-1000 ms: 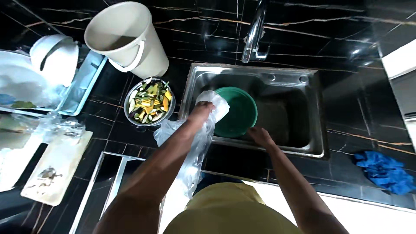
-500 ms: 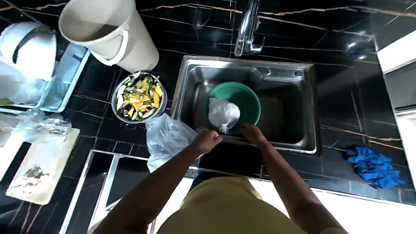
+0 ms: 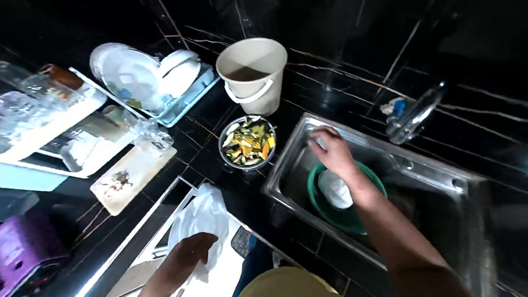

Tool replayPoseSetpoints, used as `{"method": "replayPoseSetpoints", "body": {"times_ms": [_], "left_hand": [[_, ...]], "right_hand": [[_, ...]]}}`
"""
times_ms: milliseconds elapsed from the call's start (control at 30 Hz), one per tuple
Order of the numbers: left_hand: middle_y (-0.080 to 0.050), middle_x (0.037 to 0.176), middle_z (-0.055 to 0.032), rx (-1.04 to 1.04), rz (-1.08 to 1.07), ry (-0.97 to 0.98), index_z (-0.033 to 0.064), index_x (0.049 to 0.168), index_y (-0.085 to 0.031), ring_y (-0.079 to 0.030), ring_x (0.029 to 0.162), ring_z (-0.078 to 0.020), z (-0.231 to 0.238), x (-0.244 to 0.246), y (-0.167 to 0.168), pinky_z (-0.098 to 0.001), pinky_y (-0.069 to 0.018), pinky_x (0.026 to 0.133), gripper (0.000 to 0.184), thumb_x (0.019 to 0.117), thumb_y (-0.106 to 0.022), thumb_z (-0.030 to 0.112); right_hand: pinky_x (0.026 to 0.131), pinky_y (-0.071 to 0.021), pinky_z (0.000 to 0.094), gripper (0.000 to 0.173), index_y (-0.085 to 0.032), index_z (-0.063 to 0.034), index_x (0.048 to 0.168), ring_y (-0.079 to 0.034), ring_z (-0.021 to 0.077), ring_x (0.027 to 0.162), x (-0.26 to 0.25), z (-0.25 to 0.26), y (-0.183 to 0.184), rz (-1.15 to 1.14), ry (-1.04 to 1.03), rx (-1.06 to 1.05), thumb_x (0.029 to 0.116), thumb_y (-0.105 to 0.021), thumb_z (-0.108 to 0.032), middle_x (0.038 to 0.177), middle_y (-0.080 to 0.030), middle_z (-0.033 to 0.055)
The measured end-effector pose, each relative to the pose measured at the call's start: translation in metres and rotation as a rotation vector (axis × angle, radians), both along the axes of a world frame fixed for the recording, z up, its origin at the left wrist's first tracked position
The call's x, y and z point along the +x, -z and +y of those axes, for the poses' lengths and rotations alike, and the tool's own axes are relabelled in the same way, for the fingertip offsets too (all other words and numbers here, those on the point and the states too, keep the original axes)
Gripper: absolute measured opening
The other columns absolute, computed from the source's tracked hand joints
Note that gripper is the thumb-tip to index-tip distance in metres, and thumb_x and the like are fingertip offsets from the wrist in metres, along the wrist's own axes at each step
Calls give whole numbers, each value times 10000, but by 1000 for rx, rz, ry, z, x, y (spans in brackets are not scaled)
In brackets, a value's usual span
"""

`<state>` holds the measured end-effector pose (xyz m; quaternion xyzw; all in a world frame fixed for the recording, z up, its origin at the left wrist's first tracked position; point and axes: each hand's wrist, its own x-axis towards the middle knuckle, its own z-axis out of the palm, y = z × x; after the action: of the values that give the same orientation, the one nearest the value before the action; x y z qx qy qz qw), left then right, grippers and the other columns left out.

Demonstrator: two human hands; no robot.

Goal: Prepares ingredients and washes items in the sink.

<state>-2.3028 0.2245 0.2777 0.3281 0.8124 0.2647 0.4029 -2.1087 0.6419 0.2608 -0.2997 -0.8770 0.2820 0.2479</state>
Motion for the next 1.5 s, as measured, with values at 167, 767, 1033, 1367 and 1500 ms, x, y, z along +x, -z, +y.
{"method": "replayPoseSetpoints", "body": {"times_ms": [167, 767, 1033, 1367, 1500], "left_hand": [[-680, 828, -6, 98, -90, -55, 11, 1168, -703, -624, 710, -69, -25, -32, 25, -280, -552, 705, 281, 1037, -501, 156], [-689, 847, -8, 63, -262, 126, 45, 1194, -705, -629, 732, -94, 4, -186, 75, -331, -541, 724, 359, 1042, -458, 256], [-675, 780, 35, 46, -282, 196, 69, 1131, -730, -612, 678, -44, 29, -145, 57, -266, -530, 667, 314, 1059, -494, 263], [-704, 862, 14, 220, -252, 336, 65, 1159, -722, -653, 749, -34, 80, -38, 30, -248, -570, 724, 296, 1061, -508, 244], [-719, 1026, 5, 232, -233, 218, 97, 1340, -626, -654, 850, -58, 174, -18, -16, -270, -543, 740, 405, 1082, -439, 347]], "right_hand": [[1155, -407, 532, 464, -655, -49, 1310, -472, 364, 1406, -156, 47, -48, -30, -152, 244, 957, -721, -342, 1542, -475, 170], [973, -479, 605, 461, -699, 18, 965, -687, 411, 1004, -213, 79, -22, -291, -61, 574, 985, -655, -441, 970, -716, 218], [707, -518, 522, 569, -612, -3, 739, -672, 365, 740, -144, 68, -1, -58, -36, 827, 977, -624, -520, 724, -648, 177], [560, -493, 463, 574, -602, -31, 705, -650, 335, 643, -62, 47, -23, 7, -68, 904, 1006, -574, -519, 653, -615, 141], [587, -513, 475, 524, -608, -35, 711, -659, 337, 662, -36, 39, -29, -7, -131, 877, 998, -612, -474, 664, -619, 139]]}}
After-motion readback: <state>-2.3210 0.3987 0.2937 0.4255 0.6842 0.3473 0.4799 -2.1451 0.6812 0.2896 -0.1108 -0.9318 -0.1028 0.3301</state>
